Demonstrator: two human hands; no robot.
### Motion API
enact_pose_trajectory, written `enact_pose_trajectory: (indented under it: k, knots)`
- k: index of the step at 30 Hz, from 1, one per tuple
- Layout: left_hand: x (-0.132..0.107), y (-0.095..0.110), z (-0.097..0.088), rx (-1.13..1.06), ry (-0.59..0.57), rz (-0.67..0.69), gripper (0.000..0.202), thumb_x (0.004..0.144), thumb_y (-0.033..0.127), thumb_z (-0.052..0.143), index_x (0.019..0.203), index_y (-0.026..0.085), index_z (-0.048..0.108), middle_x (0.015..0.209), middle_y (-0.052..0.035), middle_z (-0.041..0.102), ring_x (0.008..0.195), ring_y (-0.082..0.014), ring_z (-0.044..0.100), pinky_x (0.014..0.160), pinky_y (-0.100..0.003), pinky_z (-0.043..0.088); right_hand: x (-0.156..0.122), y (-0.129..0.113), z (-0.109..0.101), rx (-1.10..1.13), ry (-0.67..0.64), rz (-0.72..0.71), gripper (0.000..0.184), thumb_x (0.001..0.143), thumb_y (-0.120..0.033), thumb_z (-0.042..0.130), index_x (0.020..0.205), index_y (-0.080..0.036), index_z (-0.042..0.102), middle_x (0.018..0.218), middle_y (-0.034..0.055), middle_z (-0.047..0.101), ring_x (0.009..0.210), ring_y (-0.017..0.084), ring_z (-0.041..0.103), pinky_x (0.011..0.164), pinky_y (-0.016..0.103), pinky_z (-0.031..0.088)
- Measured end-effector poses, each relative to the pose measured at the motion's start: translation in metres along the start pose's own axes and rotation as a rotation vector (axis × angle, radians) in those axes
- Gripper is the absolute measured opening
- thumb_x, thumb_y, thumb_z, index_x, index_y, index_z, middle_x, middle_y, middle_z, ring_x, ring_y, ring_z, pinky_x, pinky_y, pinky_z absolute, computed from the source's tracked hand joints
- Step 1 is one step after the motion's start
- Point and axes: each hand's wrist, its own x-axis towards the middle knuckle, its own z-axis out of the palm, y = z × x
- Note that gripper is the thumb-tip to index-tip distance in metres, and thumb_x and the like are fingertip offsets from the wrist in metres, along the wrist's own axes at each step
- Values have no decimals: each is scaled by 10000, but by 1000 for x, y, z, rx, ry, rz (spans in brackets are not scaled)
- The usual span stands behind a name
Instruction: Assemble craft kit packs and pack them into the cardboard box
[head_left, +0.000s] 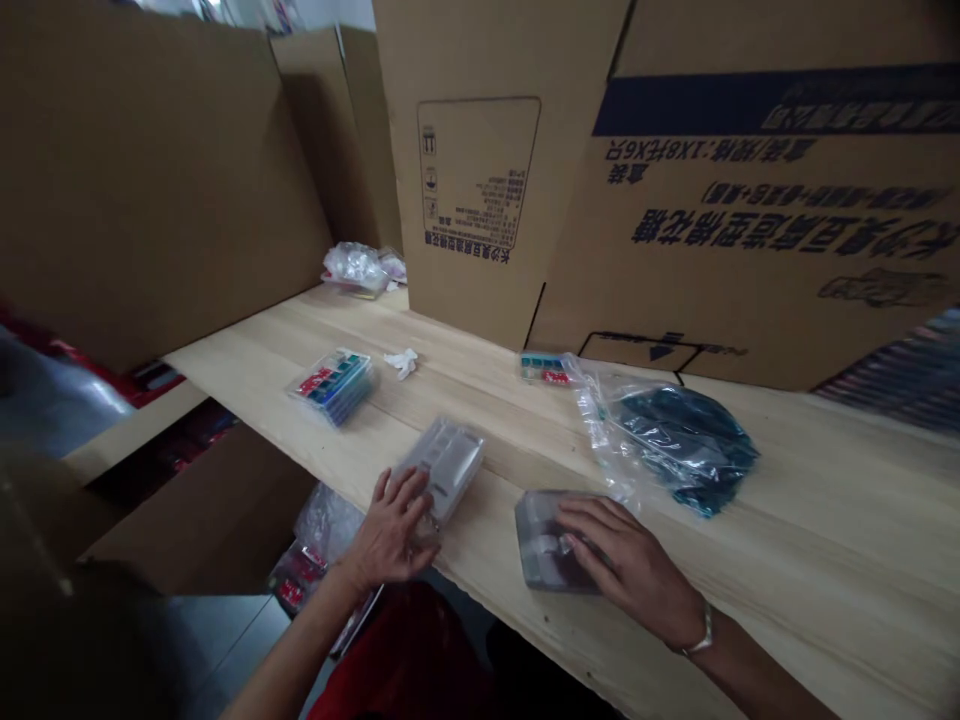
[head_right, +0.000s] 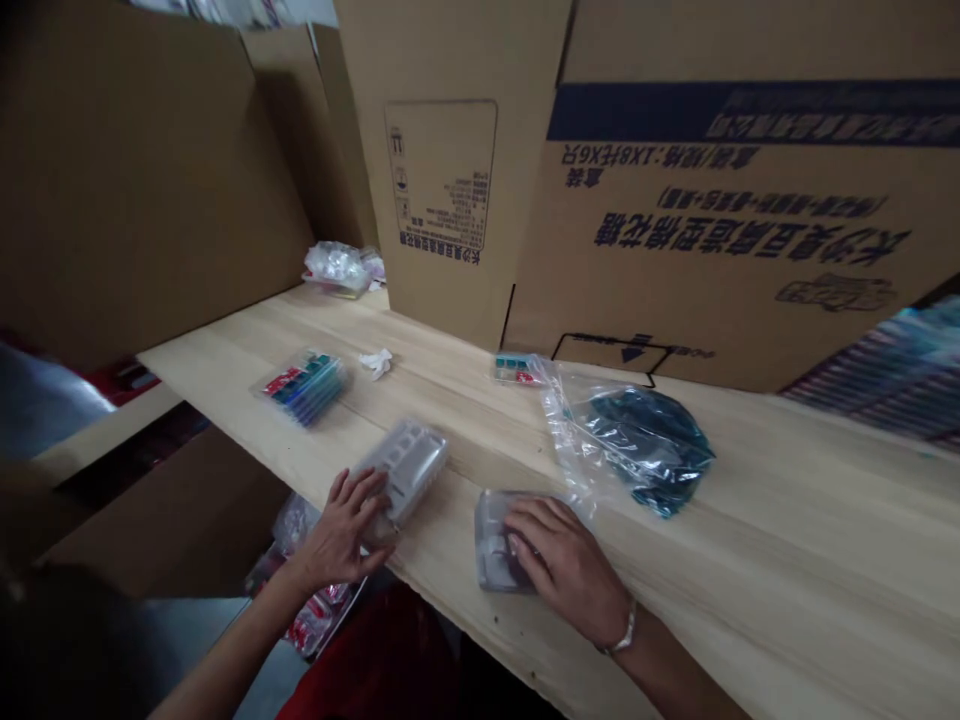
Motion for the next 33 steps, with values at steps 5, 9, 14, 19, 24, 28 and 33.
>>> enact_pose_trajectory:
  k: [5, 9, 14, 19, 24, 28, 33]
  knots:
    - [26, 54, -4, 75, 187, -510, 683, 706, 604, 600, 1196, 148, 464, 1374, -237, 357, 1286, -387, 329, 1016, -599, 270, -16, -2, 2, 87, 155, -174, 239, 908, -176, 429, 1043, -185, 626, 1043, 98, 655, 1021, 219, 584, 887, 419, 490]
    - [44, 62, 2, 63, 64, -704, 594, 673, 404, 673, 1170, 146, 476, 1262, -210, 450, 1266, -412, 323, 977, -589, 326, -44, -4, -11, 168, 192, -243, 246, 895, -163, 440, 1049, -194, 630, 1029, 90, 658, 1020, 220, 582, 905, 426, 476]
    - [33, 53, -3, 2, 31, -504, 559, 569, 189, 695, 1099, 195, 516, 1172, -109, 523, 1212, -311, 415, 1072, -504, 296, -56, 21, -31, 224, 172, -260, 199, 902, -173, 450, 983, -190, 631, 969, 70, 664, 956, 210, 589, 869, 395, 477]
    - [27, 45, -7, -92, 27, -397, 466, 675, 332, 709, 1094, 198, 555, 1212, -115, 549, 1266, -286, 412, 1102, -499, 278, 10, 34, -17, 257, 72, -280, 128, 868, -154, 535, 852, -180, 659, 902, 52, 668, 886, 190, 580, 807, 333, 471]
    - [30, 26, -10, -188, -10, -360, 457, 687, 428, 724, 1068, 201, 612, 1291, -134, 530, 1295, -317, 388, 1058, -511, 344, 103, 23, 29, 20, -298, -282, 110, 785, -223, 700, 881, -170, 706, 970, 73, 673, 945, 214, 576, 807, 304, 440]
    - [29, 10, -12, -259, -31, -300, 416, 731, 442, 687, 1073, 212, 632, 1313, -132, 530, 1302, -301, 393, 1058, -511, 348, 140, 17, 62, -69, -544, -342, 99, 720, -224, 761, 798, -174, 726, 841, 37, 699, 803, 175, 611, 632, 227, 401]
    - [26, 0, -11, -326, -4, -289, 277, 850, 412, 537, 959, 196, 672, 1255, -133, 579, 1280, -272, 433, 1049, -487, 371, 146, 19, 66, -82, -601, -396, 96, 751, -240, 735, 820, -174, 730, 829, 24, 704, 754, 148, 612, 585, 215, 351]
